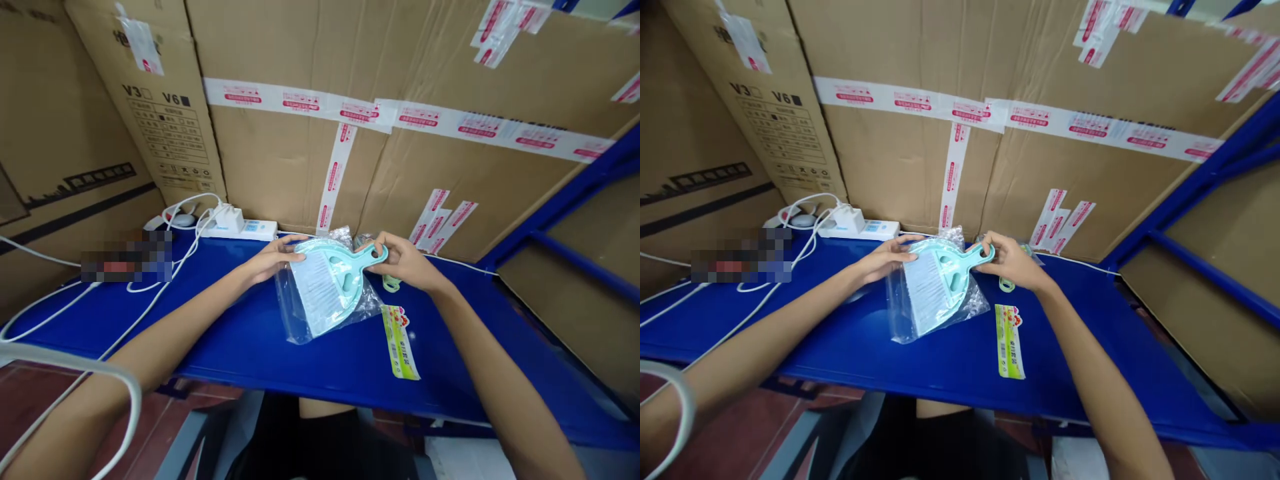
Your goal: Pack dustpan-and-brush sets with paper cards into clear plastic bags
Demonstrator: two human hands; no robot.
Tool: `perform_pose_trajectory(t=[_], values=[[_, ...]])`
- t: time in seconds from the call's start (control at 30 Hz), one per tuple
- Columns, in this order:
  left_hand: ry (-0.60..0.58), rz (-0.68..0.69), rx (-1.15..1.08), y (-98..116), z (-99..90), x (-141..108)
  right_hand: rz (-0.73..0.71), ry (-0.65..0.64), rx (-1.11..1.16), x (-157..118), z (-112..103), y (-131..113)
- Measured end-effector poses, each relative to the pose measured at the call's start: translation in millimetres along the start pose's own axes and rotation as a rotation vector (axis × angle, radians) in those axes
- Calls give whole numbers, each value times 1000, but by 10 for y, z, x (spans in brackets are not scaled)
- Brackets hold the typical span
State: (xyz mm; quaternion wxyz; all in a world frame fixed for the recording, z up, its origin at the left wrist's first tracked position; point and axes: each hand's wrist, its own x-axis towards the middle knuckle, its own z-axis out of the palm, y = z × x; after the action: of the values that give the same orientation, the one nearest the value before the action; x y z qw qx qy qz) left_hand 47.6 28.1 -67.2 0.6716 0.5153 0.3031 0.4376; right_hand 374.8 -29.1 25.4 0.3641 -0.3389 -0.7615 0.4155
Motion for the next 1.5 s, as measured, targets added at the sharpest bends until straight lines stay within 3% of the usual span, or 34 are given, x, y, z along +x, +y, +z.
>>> perform_pose_trajectory(t=[0.13,0.27,0.43,0.63,0.77,0.97,1.07,1.23,1.5], values=[[29,160,137,92,-117,15,-50,-105,-213,328,-61,-397],[33,305,250,149,-117,3,-160,-16,-423,431,59,-628],[-49,344,308,132,-34,-34,-307,49,-602,443,152,-607],[-28,418,219,99,157,-83,-384,-58,-687,543,252,-476],[125,410,190,77,242,-122,-451,-117,-665,601,390,-456],[265,374,0,50,303,-138,-268,-75,-388,560,333,-452],[309,372,-55,52,314,-133,-134,-128,-531,527,219,-455],[366,378,-74,79,307,-133,10,-396,-651,529,175,-503],[348,384,-72,127,276,-130,-30,-394,-850,562,301,-521]])
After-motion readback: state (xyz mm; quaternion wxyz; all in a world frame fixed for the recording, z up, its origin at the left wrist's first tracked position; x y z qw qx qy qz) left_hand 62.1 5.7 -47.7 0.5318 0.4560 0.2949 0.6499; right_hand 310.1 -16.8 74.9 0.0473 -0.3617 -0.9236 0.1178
